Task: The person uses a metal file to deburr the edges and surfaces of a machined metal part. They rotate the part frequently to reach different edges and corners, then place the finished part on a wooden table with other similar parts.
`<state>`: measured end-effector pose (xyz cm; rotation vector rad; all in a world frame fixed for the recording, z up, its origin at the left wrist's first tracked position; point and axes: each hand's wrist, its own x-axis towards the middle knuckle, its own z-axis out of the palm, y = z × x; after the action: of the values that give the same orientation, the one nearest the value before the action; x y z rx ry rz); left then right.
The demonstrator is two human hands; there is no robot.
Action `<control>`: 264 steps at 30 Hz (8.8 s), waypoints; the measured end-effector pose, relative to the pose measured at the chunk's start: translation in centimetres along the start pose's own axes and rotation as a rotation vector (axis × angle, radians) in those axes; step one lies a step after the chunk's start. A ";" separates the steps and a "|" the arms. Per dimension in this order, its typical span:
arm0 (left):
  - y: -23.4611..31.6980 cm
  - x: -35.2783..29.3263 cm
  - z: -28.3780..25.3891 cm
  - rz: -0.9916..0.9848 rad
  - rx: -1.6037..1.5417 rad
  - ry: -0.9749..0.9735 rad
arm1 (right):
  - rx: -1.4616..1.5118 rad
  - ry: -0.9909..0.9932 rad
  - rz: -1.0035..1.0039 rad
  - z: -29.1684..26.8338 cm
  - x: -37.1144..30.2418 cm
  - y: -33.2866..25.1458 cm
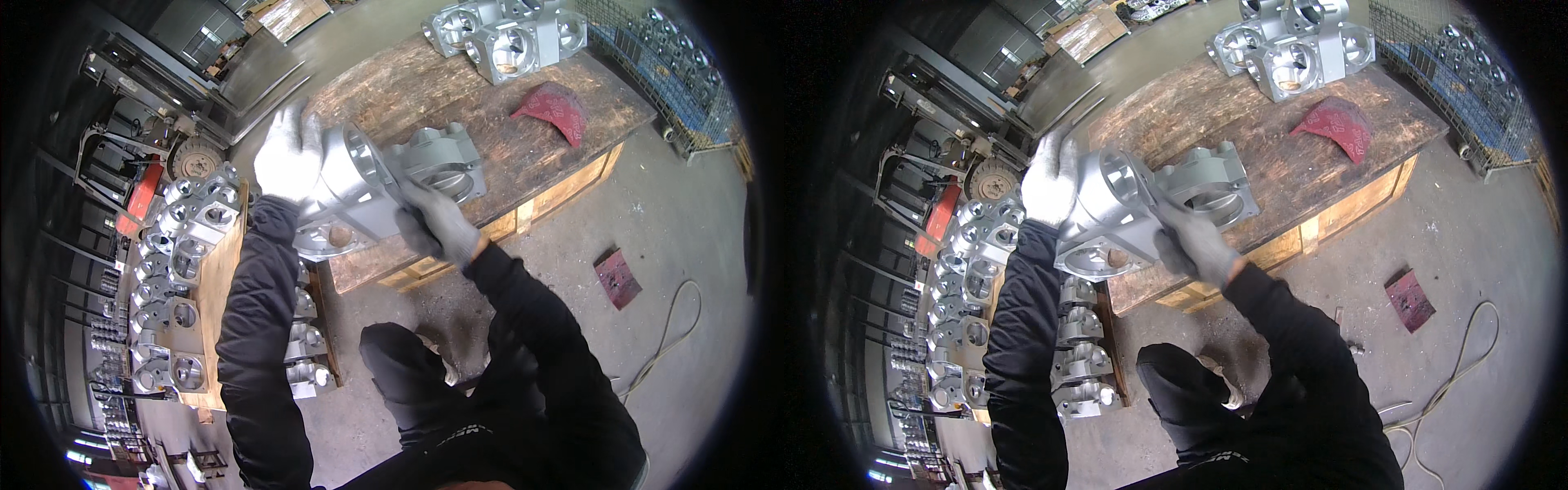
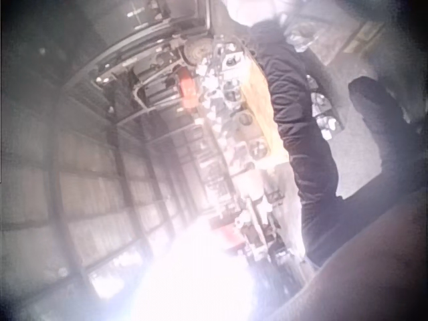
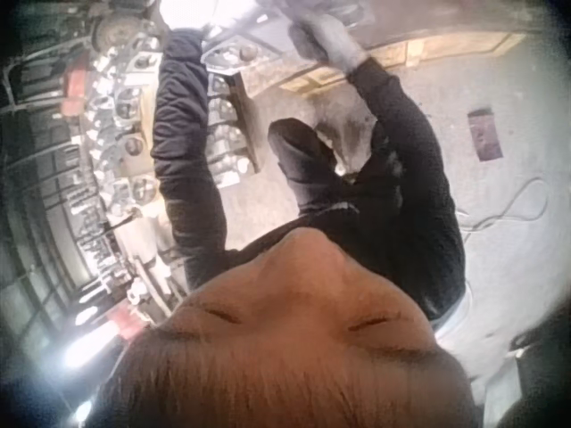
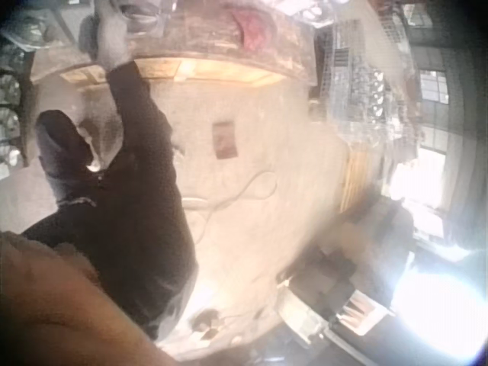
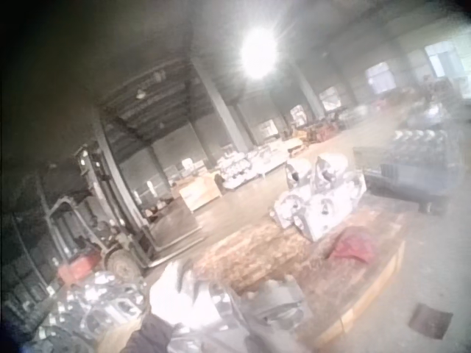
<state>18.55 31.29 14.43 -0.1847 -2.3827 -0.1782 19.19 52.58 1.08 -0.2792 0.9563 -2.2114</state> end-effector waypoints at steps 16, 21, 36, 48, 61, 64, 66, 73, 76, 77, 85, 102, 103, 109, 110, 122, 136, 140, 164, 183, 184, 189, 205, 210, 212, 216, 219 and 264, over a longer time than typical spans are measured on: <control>-0.8 -0.3 0.2 -0.028 -0.312 0.106 | -0.632 -0.176 0.020 -0.6 2.7 -11.6; -0.7 -0.1 0.6 0.041 -0.312 0.235 | -1.016 -0.328 -0.080 0.4 3.5 -12.4; -0.6 -0.2 0.6 0.028 -0.354 0.410 | -1.635 -0.125 -0.831 0.9 0.9 -8.8; -0.9 -0.2 1.1 0.029 -0.302 0.384 | -1.305 0.109 -0.700 2.3 -2.5 -1.5; -0.6 -0.1 1.2 0.198 0.098 0.347 | -0.908 0.530 -1.145 7.8 -0.4 6.2; -0.5 0.1 1.2 0.224 0.082 0.334 | -0.751 0.428 -0.672 8.6 -0.8 6.4; -0.4 0.3 1.0 0.272 0.120 0.337 | -0.831 0.505 -0.774 9.0 -1.4 6.4; 2.1 -0.3 -0.1 0.379 0.336 0.162 | -0.502 0.459 -0.617 8.9 -0.9 7.3; 3.7 -1.3 0.2 0.317 0.337 -0.028 | -0.563 0.537 -1.026 8.3 -0.3 9.1; 4.2 -1.3 0.5 0.273 0.352 -0.092 | -0.516 0.551 -0.984 8.3 -0.3 9.7; 6.4 0.5 2.2 0.236 0.387 -0.237 | 0.232 0.308 -0.297 8.6 -1.8 8.6; 0.1 2.2 -1.6 0.159 0.013 -0.014 | 0.265 0.023 0.121 0.6 -2.2 1.8; -0.5 1.2 -0.9 0.098 0.023 0.004 | 0.245 -0.003 0.046 0.3 -1.7 1.8; -2.2 0.4 0.3 -0.010 -0.158 0.032 | 0.074 -0.030 0.045 -0.9 0.7 0.1; -2.1 0.4 0.1 -0.014 -0.149 0.017 | 0.050 -0.039 0.118 -1.0 0.6 -0.6; -1.8 0.3 0.1 0.017 -0.181 0.087 | -0.383 -0.072 0.038 -1.1 3.6 -5.4; -2.0 0.0 1.0 0.004 -0.216 0.299 | -1.223 -0.139 -0.515 3.2 1.4 -9.6; -1.7 -0.1 0.8 -0.040 -0.217 0.270 | -1.164 -0.045 -0.484 1.9 0.6 -7.9; -2.3 -5.3 -0.1 -0.021 -0.001 0.313 | -0.924 0.641 -1.007 9.4 -4.3 6.0; 6.9 1.4 1.7 0.296 0.482 -0.535 | -0.389 0.473 -0.731 -2.3 -9.9 3.8; 7.2 1.8 1.6 0.269 0.537 -0.623 | -0.274 0.479 -0.680 -2.2 -10.0 3.2; 8.5 3.4 0.7 0.300 0.668 -0.943 | -0.295 0.626 -0.429 -1.8 -11.2 2.5; 9.2 4.0 2.2 0.245 0.584 -0.982 | -0.165 0.436 -0.283 -1.4 -9.3 7.4; 9.1 3.7 2.4 0.376 0.767 -1.049 | -0.139 0.439 -0.277 -1.0 -8.6 8.4; 9.4 3.6 2.6 0.387 0.788 -1.041 | -0.134 0.431 -0.258 -1.0 -8.4 8.6; 9.4 3.6 2.6 0.390 0.705 -1.031 | -0.143 0.431 -0.244 -1.1 -8.1 8.5; 8.6 3.9 2.4 0.351 0.537 -0.936 | -0.094 0.361 -0.294 -0.9 -7.9 8.6; 4.5 -13.4 -0.1 -0.801 -0.989 0.319 | -0.948 0.111 -0.519 7.1 -4.7 -6.3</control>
<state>29.16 34.61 5.65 0.3361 -1.7340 -1.6109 22.52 54.86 10.82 -0.9191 2.1492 -2.0357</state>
